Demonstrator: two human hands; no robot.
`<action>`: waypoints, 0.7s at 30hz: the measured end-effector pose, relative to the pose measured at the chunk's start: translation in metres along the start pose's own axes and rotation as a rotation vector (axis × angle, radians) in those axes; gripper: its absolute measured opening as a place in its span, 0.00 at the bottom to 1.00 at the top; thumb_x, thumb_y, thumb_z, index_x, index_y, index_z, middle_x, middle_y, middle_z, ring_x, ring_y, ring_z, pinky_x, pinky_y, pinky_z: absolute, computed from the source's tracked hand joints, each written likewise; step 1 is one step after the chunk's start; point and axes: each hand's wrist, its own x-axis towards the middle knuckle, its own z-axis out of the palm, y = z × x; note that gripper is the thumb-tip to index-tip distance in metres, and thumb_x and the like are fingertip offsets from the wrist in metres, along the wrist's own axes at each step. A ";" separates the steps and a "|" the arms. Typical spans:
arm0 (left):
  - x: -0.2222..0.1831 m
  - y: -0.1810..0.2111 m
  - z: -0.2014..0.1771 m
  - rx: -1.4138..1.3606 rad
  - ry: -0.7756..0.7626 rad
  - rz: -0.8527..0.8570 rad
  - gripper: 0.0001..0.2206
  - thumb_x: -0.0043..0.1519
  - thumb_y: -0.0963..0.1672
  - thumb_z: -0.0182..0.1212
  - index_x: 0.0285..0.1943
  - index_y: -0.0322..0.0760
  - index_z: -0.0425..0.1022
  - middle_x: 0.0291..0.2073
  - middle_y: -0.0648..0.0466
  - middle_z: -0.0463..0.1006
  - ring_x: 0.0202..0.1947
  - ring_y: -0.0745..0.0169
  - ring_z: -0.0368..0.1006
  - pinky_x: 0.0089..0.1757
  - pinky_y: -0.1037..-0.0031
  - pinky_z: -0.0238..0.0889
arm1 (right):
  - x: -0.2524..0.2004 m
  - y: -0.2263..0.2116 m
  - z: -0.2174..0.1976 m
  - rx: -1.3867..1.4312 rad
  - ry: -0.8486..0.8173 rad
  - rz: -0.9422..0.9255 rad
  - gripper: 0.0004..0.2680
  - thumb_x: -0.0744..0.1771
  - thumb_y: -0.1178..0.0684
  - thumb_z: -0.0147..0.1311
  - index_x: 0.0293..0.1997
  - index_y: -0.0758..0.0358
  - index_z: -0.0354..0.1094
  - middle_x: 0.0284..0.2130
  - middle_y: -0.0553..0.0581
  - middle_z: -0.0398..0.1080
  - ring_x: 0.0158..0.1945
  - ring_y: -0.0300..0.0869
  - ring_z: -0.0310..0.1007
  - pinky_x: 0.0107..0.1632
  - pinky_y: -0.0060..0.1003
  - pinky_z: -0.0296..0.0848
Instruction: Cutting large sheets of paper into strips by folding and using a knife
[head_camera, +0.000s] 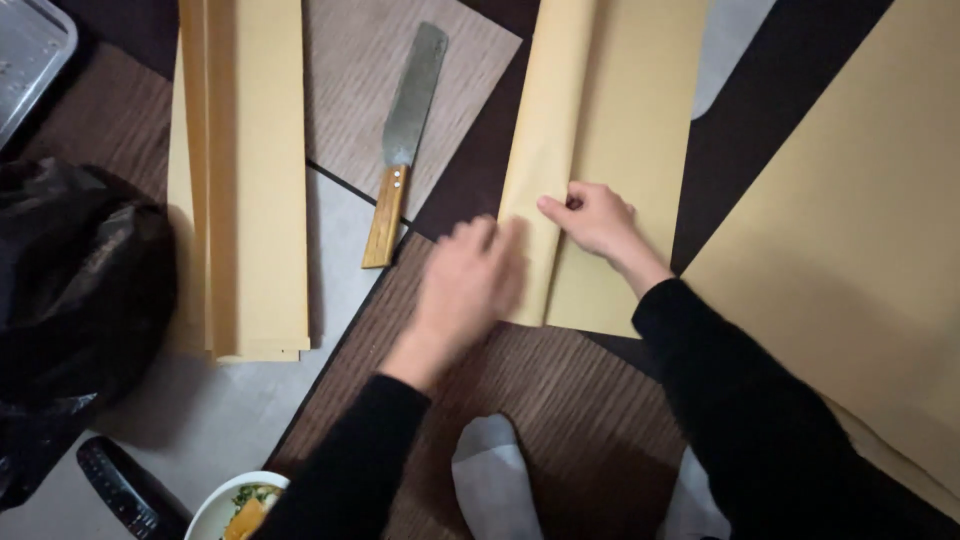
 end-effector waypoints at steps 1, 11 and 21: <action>-0.004 -0.013 0.009 -0.003 -0.005 -0.001 0.26 0.63 0.48 0.64 0.72 0.43 0.77 0.47 0.51 0.75 0.41 0.45 0.78 0.35 0.54 0.73 | 0.000 0.003 -0.002 0.000 -0.004 0.004 0.18 0.67 0.22 0.63 0.36 0.43 0.80 0.30 0.48 0.82 0.46 0.56 0.85 0.53 0.54 0.69; -0.025 -0.044 0.048 -0.098 -0.227 0.200 0.33 0.78 0.59 0.46 0.92 0.54 0.55 0.90 0.53 0.53 0.86 0.39 0.53 0.76 0.39 0.46 | -0.012 0.013 -0.032 0.108 -0.204 0.019 0.14 0.64 0.36 0.74 0.38 0.54 0.82 0.30 0.50 0.80 0.42 0.46 0.82 0.49 0.43 0.77; -0.035 -0.045 0.062 -0.141 -0.220 0.213 0.33 0.80 0.60 0.41 0.94 0.56 0.53 0.92 0.56 0.49 0.90 0.40 0.41 0.77 0.36 0.34 | -0.021 -0.003 -0.065 0.023 -0.361 0.035 0.09 0.65 0.44 0.71 0.34 0.59 0.82 0.22 0.52 0.81 0.22 0.41 0.83 0.32 0.34 0.78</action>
